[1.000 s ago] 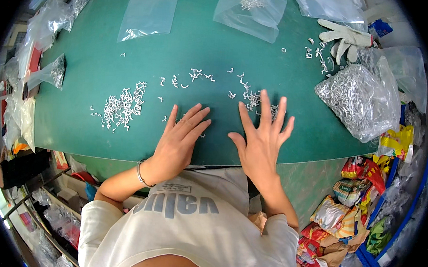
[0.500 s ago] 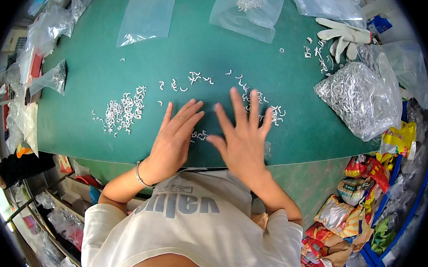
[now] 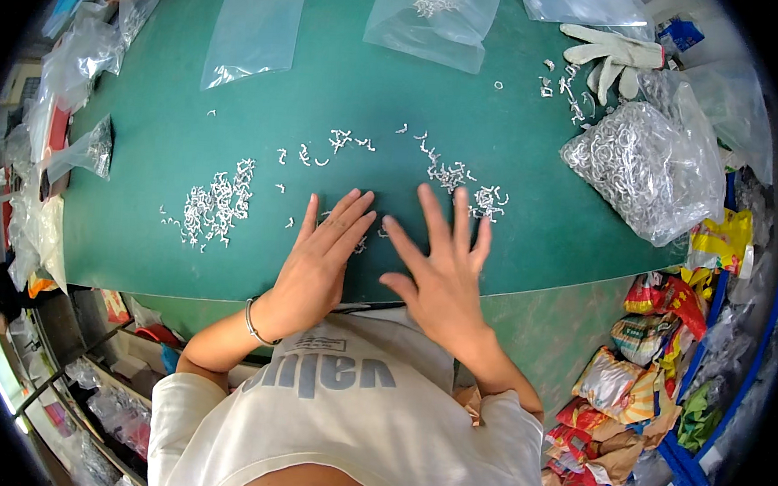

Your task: The person sorts small metal parts by hand on a green table, putting them into plastic bags, and retrieves more bags from a shelf.

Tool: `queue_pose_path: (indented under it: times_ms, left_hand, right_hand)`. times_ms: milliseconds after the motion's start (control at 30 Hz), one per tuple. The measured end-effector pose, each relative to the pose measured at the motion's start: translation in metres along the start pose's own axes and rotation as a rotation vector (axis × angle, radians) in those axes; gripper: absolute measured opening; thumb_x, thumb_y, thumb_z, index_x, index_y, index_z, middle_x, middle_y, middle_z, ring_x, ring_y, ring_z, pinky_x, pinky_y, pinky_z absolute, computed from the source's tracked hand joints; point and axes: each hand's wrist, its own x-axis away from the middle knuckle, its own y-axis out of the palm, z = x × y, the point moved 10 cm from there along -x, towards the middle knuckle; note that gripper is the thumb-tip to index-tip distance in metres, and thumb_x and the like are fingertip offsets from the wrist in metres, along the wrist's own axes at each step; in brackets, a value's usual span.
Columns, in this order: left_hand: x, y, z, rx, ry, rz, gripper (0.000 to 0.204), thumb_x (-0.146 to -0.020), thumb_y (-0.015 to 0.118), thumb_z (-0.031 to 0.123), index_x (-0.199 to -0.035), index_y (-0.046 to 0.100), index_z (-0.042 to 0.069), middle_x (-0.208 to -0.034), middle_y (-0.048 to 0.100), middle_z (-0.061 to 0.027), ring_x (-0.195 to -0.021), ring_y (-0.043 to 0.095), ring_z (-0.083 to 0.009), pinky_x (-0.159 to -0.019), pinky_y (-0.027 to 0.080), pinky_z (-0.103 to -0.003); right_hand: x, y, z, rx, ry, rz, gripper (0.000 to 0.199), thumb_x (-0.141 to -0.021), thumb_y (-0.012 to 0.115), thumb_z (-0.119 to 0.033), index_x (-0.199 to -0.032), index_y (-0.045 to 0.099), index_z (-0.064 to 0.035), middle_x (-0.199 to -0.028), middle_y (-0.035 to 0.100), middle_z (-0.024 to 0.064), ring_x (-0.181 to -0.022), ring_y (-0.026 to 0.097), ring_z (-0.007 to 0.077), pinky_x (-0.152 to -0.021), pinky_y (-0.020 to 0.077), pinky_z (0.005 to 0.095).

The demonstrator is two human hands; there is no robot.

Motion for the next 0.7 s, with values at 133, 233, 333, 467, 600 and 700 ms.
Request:
queue_pose_path:
  times_ms: [133,233,333,467,600,700]
  left_hand:
    - [0.005,0.0,-0.004,-0.013,-0.022,0.036,0.051,-0.081,0.054,-0.011,-0.131,0.049,-0.004,-0.145,0.041,-0.0185,-0.139,0.035,-0.034,-0.112,0.021,-0.059]
    - [0.003,-0.001,-0.002,-0.02,-0.021,0.075,0.044,-0.084,0.056,-0.007,-0.128,0.052,-0.004,-0.144,0.042,-0.0185,-0.138,0.036,-0.034,-0.112,0.021,-0.059]
    - [0.003,0.0,-0.002,-0.014,-0.022,0.076,0.042,-0.085,0.056,-0.007,-0.127,0.053,-0.004,-0.144,0.043,-0.0184,-0.137,0.037,-0.034,-0.111,0.022,-0.059]
    - [0.004,-0.003,-0.005,-0.019,-0.03,0.082,0.045,-0.084,0.056,-0.006,-0.128,0.052,-0.003,-0.144,0.043,-0.0178,-0.137,0.037,-0.0338,-0.111,0.024,-0.059]
    - [-0.002,0.008,0.005,-0.048,0.012,0.042,0.05,-0.082,0.057,-0.007,-0.131,0.05,-0.003,-0.145,0.042,-0.017,-0.137,0.038,-0.0333,-0.111,0.025,-0.059]
    - [-0.002,0.011,0.009,-0.074,0.05,0.019,0.055,-0.078,0.057,-0.007,-0.132,0.049,-0.003,-0.146,0.041,-0.0167,-0.138,0.037,-0.0339,-0.111,0.025,-0.059]
  right_hand:
    - [-0.001,-0.018,0.02,0.031,0.067,0.131,0.051,-0.078,0.073,-0.023,-0.128,0.061,-0.0202,-0.151,0.03,0.0187,-0.14,0.019,0.0479,-0.106,0.011,0.067]
    - [0.001,-0.014,0.007,0.012,0.005,0.096,0.046,-0.079,0.072,-0.019,-0.124,0.064,-0.0225,-0.151,0.031,0.0162,-0.139,0.021,0.0465,-0.106,0.0125,0.0662]
    - [0.002,-0.002,0.0,-0.005,-0.033,0.039,0.045,-0.08,0.072,-0.02,-0.123,0.064,-0.0231,-0.151,0.032,0.0143,-0.139,0.022,0.046,-0.106,0.0137,0.0653]
    - [0.003,-0.02,0.018,0.018,0.032,0.15,0.046,-0.079,0.072,-0.023,-0.124,0.063,-0.0203,-0.152,0.03,0.0143,-0.141,0.02,0.0452,-0.106,0.0128,0.0665]
    - [0.007,0.01,-0.006,-0.024,-0.056,-0.05,0.05,-0.078,0.072,-0.022,-0.127,0.06,-0.0194,-0.151,0.031,0.0152,-0.141,0.019,0.045,-0.106,0.0127,0.0662]
    - [0.003,-0.004,0.005,-0.006,-0.018,0.004,0.05,-0.078,0.071,-0.021,-0.127,0.06,-0.0169,-0.151,0.031,0.0155,-0.141,0.019,0.0453,-0.106,0.0128,0.0666]
